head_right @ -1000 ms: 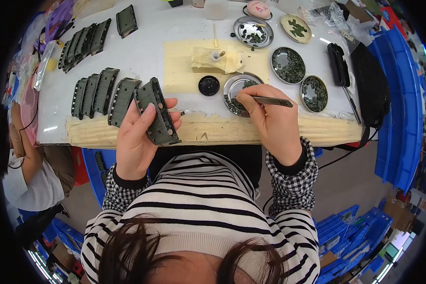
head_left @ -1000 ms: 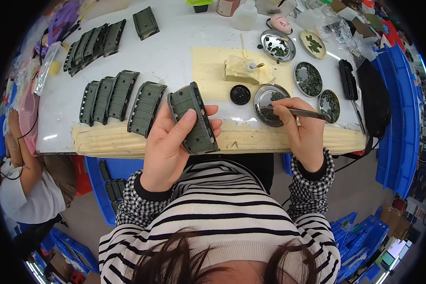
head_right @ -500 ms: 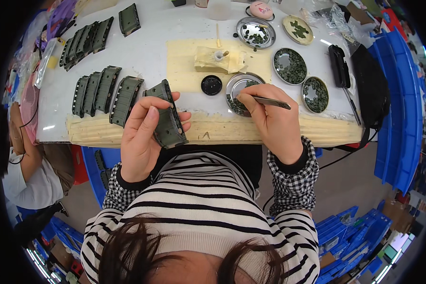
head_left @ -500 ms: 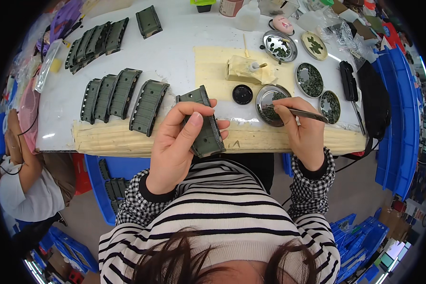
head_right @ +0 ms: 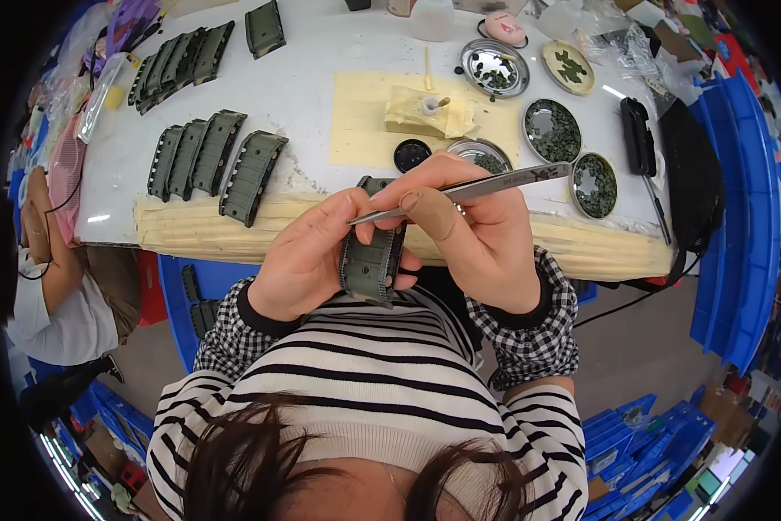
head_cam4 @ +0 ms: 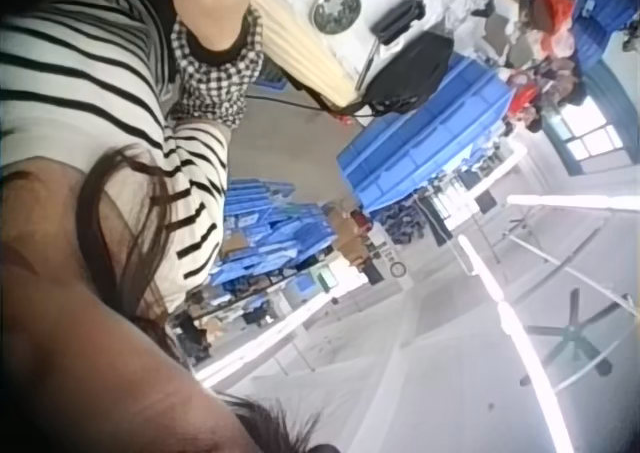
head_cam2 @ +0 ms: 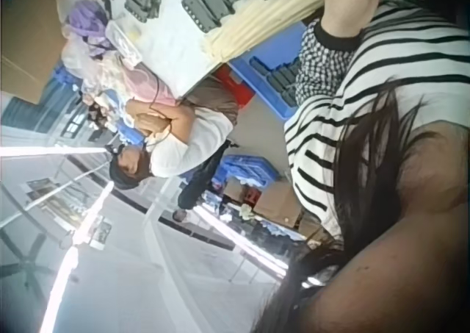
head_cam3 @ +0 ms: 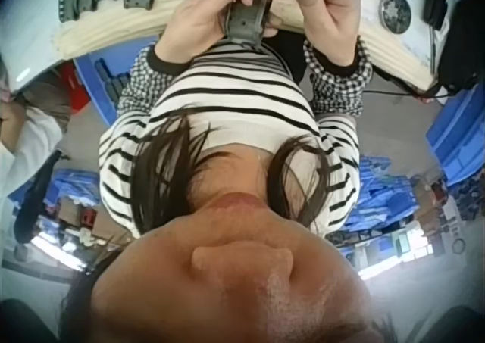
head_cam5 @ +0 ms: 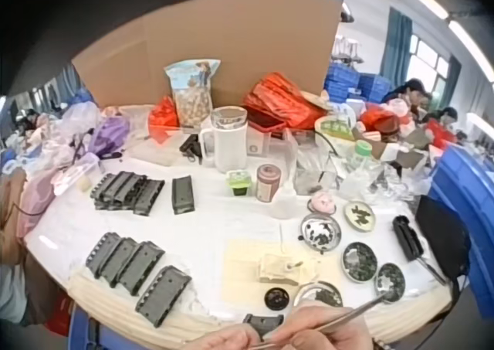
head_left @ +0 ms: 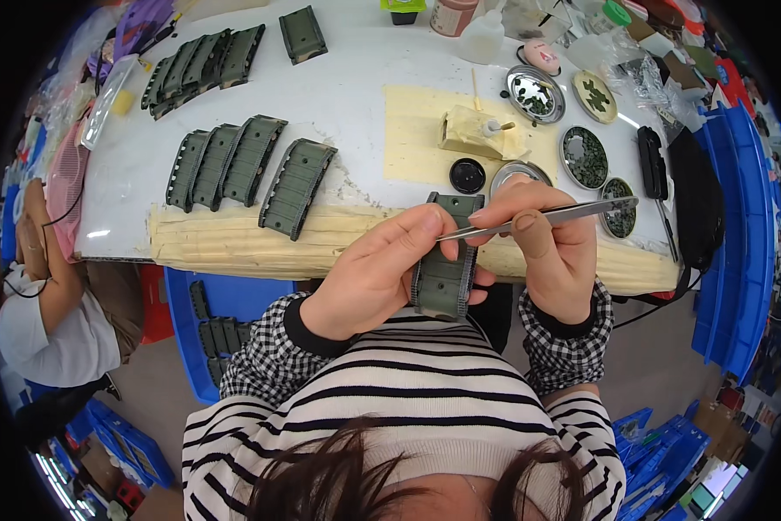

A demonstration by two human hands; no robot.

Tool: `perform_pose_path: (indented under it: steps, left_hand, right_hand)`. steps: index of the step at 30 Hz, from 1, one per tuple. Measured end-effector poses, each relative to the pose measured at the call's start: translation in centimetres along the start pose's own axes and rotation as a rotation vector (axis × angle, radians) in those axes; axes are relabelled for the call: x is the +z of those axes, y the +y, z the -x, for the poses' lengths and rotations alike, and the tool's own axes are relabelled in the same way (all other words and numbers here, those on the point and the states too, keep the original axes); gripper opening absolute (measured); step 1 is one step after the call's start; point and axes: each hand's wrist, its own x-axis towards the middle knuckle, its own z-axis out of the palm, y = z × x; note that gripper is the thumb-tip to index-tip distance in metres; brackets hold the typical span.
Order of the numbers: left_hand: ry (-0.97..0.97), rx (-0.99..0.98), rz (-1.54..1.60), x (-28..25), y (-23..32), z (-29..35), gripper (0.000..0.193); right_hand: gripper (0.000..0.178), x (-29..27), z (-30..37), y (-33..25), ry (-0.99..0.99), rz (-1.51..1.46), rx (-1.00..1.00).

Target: Applying detailing or adhesive to small plastic toy tank components at a factory workbench.

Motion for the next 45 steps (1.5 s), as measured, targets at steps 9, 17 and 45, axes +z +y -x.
perform_pose_path:
  steps: [9, 17, 45]
  left_hand:
    - [-0.017, 0.053, -0.046, -1.0, -0.2, 0.3, 0.029]
    - [0.098, 0.218, -0.152, -0.7, -0.4, -0.1, 0.03]
    - [0.202, 0.327, -0.248, -0.1, 1.0, 0.5, 0.064]
  right_hand:
    - [0.017, 1.0, 0.8, -0.4, 0.081, 0.071, -0.036]
    - [0.03, 2.2, 1.2, -1.2, 0.025, 0.467, -0.254]
    - [0.018, 0.9, 0.7, 1.3, 0.452, 0.316, -0.118]
